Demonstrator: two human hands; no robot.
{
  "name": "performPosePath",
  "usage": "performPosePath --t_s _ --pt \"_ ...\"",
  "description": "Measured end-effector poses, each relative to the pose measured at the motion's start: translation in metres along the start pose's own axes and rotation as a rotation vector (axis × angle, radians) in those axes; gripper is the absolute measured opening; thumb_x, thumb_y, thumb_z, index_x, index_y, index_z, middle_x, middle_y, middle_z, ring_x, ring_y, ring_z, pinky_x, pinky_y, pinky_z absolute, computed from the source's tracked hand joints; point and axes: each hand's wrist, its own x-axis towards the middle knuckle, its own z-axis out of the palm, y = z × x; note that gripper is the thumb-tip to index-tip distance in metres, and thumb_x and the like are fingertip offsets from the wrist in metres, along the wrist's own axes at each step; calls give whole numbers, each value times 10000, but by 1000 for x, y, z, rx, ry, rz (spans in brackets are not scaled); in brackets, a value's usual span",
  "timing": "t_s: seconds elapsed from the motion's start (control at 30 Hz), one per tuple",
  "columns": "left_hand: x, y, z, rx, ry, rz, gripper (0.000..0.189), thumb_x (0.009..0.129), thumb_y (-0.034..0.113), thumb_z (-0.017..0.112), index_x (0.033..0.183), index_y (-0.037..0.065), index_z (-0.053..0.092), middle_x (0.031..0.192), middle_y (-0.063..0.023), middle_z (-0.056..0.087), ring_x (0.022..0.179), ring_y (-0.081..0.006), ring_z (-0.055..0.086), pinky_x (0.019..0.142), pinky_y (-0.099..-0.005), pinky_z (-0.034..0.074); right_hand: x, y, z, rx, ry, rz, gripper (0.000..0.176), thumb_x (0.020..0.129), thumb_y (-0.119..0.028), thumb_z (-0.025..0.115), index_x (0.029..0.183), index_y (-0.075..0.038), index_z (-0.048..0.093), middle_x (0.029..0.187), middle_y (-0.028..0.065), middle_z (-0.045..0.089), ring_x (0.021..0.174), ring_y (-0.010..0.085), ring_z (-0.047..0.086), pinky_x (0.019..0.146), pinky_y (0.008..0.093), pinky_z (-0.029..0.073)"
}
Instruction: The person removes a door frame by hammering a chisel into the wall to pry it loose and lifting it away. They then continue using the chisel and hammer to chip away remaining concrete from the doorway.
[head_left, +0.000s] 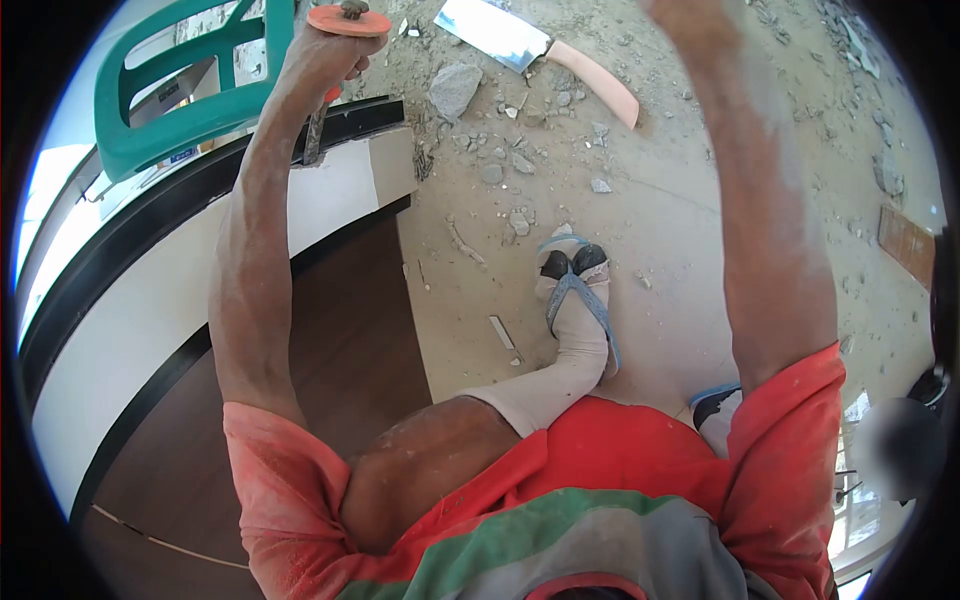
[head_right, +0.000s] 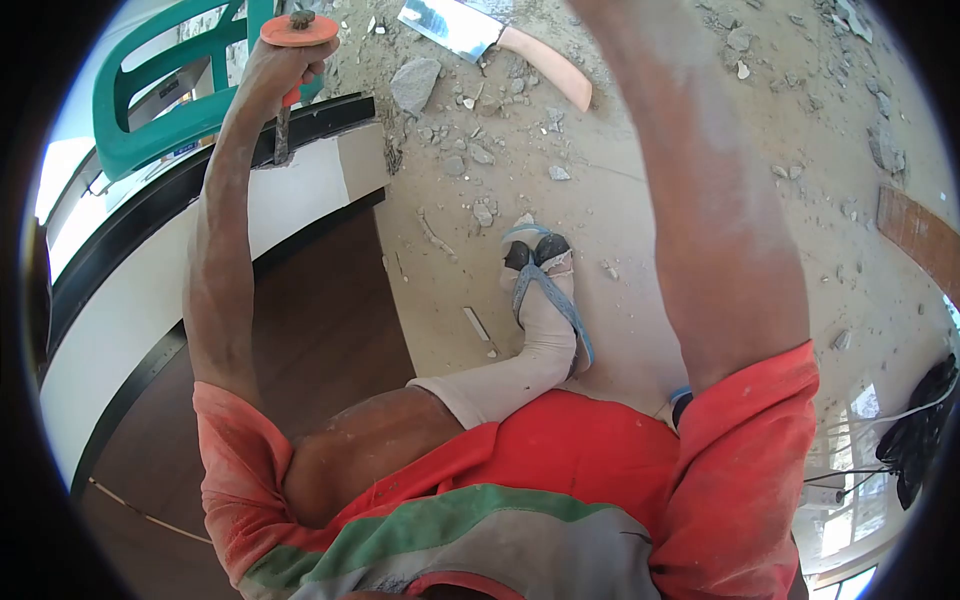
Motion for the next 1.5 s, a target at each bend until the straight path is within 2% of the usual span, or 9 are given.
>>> performPosePath --t_s 0.1,0.2,0.37,0.47,0.6,0.83,1.1,1.33,1.5 --pt "14 -20 6 67 -27 143 207 814 258 683 845 69 605 637 -3 552 564 -76 481 497 -246 387 -74 36 43 -898 -595 -81 161 861 -108 536 909 16 625 560 44 524 407 101 478 343 253 385" --pt "5 -17 8 37 -44 113 197 809 244 681 799 74 583 635 15 526 561 -71 457 497 -245 374 -75 -31 22 -530 -703 542 204 848 -95 546 900 100 573 569 55 527 393 106 461 332 261 401" --pt "7 -21 8 38 -42 154 206 813 243 678 781 71 569 627 22 513 553 -63 442 492 -240 362 -32 -67 -30 9 139 348 185 910 -173 515 808 -20 532 565 18 504 387 87 472 359 260 448" --pt "7 -20 4 49 -40 164 209 816 246 677 789 71 567 626 20 515 549 -63 441 491 -242 365 -67 -20 7 -431 -3 -109 191 897 -171 549 807 -4 569 517 20 511 428 90 512 386 256 431" --pt "7 -16 1 93 -43 155 214 821 251 680 810 67 573 635 12 531 541 -69 451 491 -247 377 -115 -17 55 -748 -664 521 235 890 -164 542 1008 35 500 643 37 564 457 103 532 423 269 449" --pt "12 -30 9 33 -60 142 217 810 241 706 834 55 596 653 -3 555 577 -83 491 514 -253 400 -44 -72 -11 90 225 390 185 907 -165 512 806 -11 531 565 20 500 366 83 454 322 238 416" --pt "12 -20 1 121 -70 152 215 818 234 685 766 62 567 619 11 526 553 -77 462 504 -255 378 -112 -22 53 -481 -569 658 225 872 -175 514 956 30 549 647 63 556 432 96 506 385 265 387" --pt "7 -23 7 7 -66 185 193 820 204 679 785 59 555 619 9 511 553 -74 441 509 -250 360 -51 -82 -26 321 73 145 148 890 -125 506 840 14 515 593 42 518 439 100 526 421 268 489" --pt "8 -22 7 44 -109 191 189 810 216 662 762 62 564 585 16 507 530 -68 446 491 -248 362 -112 -33 54 -486 -280 560 176 885 -158 556 911 15 551 644 36 568 435 100 550 398 250 446"
